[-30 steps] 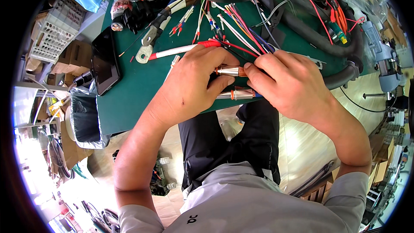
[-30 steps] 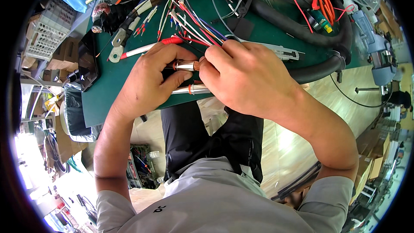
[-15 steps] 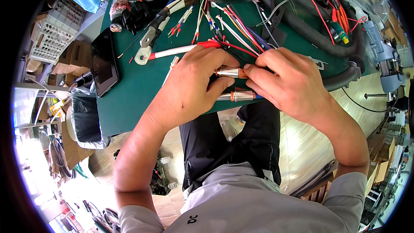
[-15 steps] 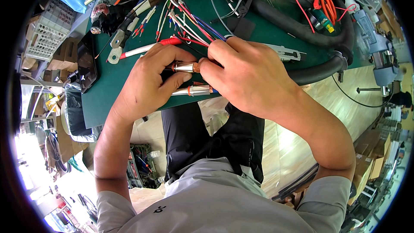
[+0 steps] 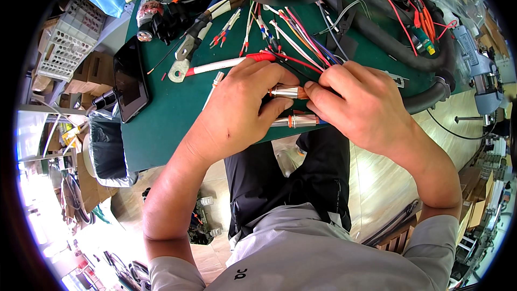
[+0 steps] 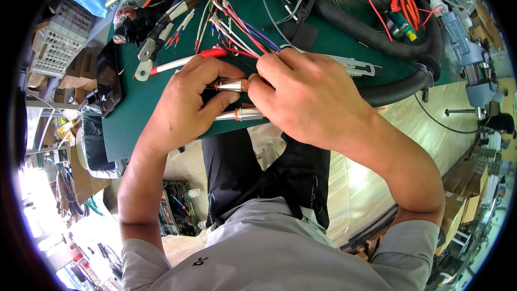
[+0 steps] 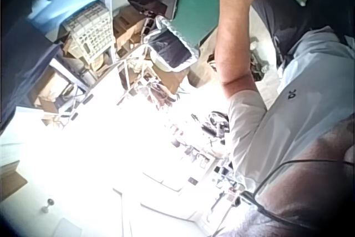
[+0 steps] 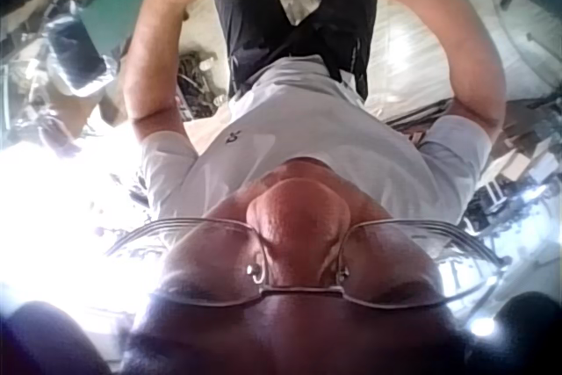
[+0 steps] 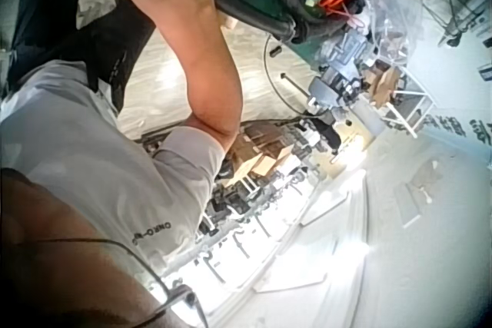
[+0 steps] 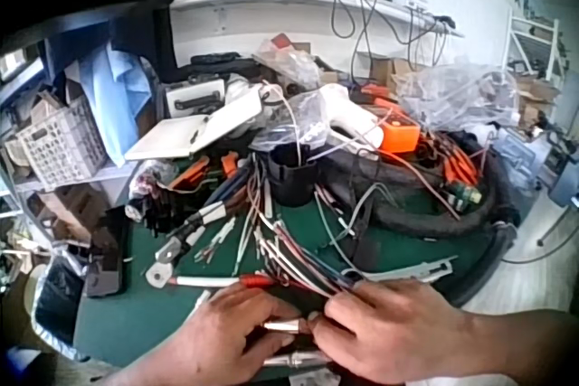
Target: The person slides copper connectors onto colored wires and fits a silver sleeve onto the end of a large cable by hand.
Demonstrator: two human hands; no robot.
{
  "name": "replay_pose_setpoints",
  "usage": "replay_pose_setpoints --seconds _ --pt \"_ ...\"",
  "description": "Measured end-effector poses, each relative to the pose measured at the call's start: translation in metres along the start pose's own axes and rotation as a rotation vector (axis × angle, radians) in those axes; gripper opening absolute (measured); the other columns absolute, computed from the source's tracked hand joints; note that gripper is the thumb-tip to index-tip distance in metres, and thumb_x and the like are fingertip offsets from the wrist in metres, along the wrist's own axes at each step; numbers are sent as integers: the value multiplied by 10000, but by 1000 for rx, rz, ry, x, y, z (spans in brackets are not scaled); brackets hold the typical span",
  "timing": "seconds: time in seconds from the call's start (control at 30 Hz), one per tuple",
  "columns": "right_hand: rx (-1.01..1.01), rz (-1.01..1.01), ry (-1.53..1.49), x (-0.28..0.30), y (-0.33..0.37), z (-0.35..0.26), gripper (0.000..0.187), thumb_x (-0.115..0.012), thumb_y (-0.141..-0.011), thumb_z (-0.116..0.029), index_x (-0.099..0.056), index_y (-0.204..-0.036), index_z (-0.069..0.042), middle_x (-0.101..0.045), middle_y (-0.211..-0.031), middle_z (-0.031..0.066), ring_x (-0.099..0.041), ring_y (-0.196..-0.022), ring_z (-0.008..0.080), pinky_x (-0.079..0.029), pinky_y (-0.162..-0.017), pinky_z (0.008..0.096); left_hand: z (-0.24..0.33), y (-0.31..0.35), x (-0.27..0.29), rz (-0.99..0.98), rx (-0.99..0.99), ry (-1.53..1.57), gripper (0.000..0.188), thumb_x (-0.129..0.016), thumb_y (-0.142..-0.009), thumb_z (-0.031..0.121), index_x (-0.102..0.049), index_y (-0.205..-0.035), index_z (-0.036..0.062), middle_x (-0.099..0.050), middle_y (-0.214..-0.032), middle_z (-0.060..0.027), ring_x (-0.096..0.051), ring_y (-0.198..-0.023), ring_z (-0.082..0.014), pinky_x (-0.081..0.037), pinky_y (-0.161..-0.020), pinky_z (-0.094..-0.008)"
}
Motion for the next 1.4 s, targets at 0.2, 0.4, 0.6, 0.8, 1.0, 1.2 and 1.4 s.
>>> replay_pose_setpoints --seconds 0.2,0.4,0.6,0.8,1.0,1.2,1.4 --pt "-14 -19 -6 0 -1 0 125 -690 -751 -144 -590 -728 -72 -469 -802 37 -570 -697 172 -513 -565 315 0 0 0 -7 14 6 290 -717 -801 -23 -706 -1084 40 -671 -1013 -100 -642 -942 -258 -547 -817 -349" --pt "-25 -9 -47 -1 -2 1 131 -703 -751 -138 -589 -738 -74 -475 -807 38 -570 -700 176 -510 -563 318 -1 0 0 -7 10 0 297 -714 -796 -25 -708 -1085 43 -671 -1014 -100 -643 -943 -256 -547 -818 -348" --pt "-36 -24 -92 -1 0 5 170 -736 -736 -152 -591 -783 -78 -482 -819 39 -579 -720 182 -517 -575 318 -1 1 0 -6 11 3 309 -720 -789 -19 -707 -1092 41 -673 -1016 -99 -646 -946 -255 -545 -820 -348" --pt "-73 -19 -119 6 -4 6 261 -800 -717 -190 -606 -854 -80 -488 -856 37 -598 -754 186 -533 -609 321 -1 1 1 6 -8 -5 306 -727 -794 -11 -702 -1096 35 -671 -1018 -107 -659 -941 -260 -549 -816 -349" --pt "-164 -99 -172 17 0 13 259 -825 -737 -152 -648 -915 -87 -527 -891 33 -620 -791 202 -530 -643 339 -2 1 0 -5 6 -1 286 -742 -819 12 -697 -1101 34 -664 -1028 -112 -673 -904 -250 -553 -808 -341" --pt "-455 154 -350 56 15 45 172 -618 -930 54 -713 -1063 -2 -615 -905 43 -534 -734 78 -417 -619 222 -1 2 0 9 15 13 263 -738 -848 23 -697 -1107 33 -658 -1018 -113 -680 -890 -249 -545 -807 -334" --pt "-511 239 -356 63 39 62 187 -641 -877 81 -722 -1017 -13 -593 -825 43 -500 -601 65 -376 -526 228 0 1 0 -3 27 17 272 -741 -843 20 -694 -1110 29 -654 -1003 -120 -681 -877 -240 -537 -806 -332"
Point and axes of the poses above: each hand's wrist, its own y-axis away from the middle knuckle, its own x-axis out of the back of the hand, z = x × y, the point moved 5 cm from there along -y, towards the middle knuckle
